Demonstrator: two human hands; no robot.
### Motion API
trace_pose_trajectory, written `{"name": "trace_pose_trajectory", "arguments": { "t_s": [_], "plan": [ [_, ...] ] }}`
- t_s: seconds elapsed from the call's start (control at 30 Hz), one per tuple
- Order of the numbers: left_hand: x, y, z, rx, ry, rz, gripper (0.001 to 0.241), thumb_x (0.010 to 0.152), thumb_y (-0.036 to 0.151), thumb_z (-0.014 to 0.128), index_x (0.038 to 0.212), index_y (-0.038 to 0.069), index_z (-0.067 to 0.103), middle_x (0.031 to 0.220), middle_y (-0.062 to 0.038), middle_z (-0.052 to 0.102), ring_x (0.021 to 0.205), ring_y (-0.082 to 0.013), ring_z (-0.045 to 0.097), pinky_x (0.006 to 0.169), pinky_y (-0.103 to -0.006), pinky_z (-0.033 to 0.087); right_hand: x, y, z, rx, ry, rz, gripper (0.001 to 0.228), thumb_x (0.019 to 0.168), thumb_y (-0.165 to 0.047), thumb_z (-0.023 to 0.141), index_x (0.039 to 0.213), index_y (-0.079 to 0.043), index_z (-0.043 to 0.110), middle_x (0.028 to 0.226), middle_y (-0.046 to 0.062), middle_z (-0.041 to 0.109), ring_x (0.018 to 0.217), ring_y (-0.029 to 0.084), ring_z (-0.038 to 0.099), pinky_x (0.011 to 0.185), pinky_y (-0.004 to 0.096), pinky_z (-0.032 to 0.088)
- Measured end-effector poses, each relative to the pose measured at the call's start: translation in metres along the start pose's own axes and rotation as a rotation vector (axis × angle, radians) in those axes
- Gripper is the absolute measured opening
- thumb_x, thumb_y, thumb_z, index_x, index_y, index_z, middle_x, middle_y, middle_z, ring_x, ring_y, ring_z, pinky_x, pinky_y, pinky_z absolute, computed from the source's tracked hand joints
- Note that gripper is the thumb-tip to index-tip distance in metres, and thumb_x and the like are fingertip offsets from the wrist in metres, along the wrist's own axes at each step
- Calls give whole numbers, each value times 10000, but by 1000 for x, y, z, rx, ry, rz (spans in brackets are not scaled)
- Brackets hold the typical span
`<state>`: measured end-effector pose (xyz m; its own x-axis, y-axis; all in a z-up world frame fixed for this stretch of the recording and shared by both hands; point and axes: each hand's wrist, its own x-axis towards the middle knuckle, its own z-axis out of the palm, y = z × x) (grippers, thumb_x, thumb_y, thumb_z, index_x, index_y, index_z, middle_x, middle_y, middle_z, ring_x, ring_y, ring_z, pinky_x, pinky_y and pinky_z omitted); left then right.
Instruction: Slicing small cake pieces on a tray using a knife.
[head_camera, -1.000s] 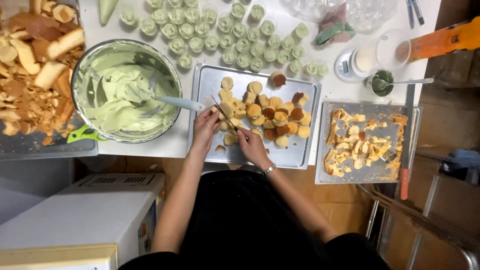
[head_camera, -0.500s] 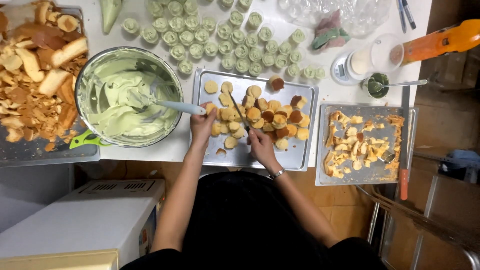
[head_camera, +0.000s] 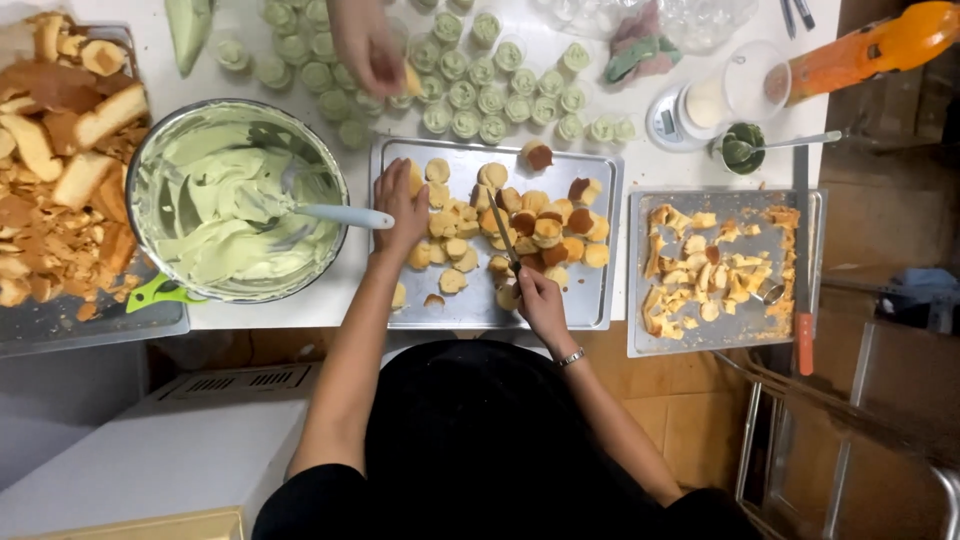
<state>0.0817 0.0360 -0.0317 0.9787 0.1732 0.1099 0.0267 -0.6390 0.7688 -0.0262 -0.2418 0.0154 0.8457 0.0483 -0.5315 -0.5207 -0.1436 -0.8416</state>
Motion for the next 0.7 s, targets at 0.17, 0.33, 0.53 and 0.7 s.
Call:
{"name": "trace_pose_trajectory", "arguments": {
  "t_s": [0.17,0.33,0.53,0.7],
  "plan": [
    [-17,-5,-4,6,87,12,372,949,113,684,1299,-7,641,1329,-206,621,1338,-413,479,1121,-484,406,-7,3,-11,-6,52,7,349,1070,-298,502,907,-37,665,603,-44,514,458,37,421,426,235,319],
    [-51,20,-19,-187,50,-131,217,971,102,649,1159,80,756,1236,-100,733,1225,-288,674,1051,-394,533,-9,19,-27,-2,75,-15,448,1103,-313,481,793,-20,617,558,-42,478,448,46,418,420,234,317],
    [-63,58,-35,123,178,259,87,858,161,783,943,144,791,1061,-57,763,1187,-335,690,995,-419,548,-11,19,-41,93,127,-1,394,1083,-311,474,826,-48,615,617,-35,533,441,44,437,393,232,311],
    [-72,74,-42,-128,-69,-260,163,970,156,727,1114,101,780,1087,-107,768,1006,-231,763,872,-315,593,-13,15,-48,143,145,-12,340,1078,-289,456,1069,-31,677,713,-3,595,435,44,442,380,227,309]
  ]
}}
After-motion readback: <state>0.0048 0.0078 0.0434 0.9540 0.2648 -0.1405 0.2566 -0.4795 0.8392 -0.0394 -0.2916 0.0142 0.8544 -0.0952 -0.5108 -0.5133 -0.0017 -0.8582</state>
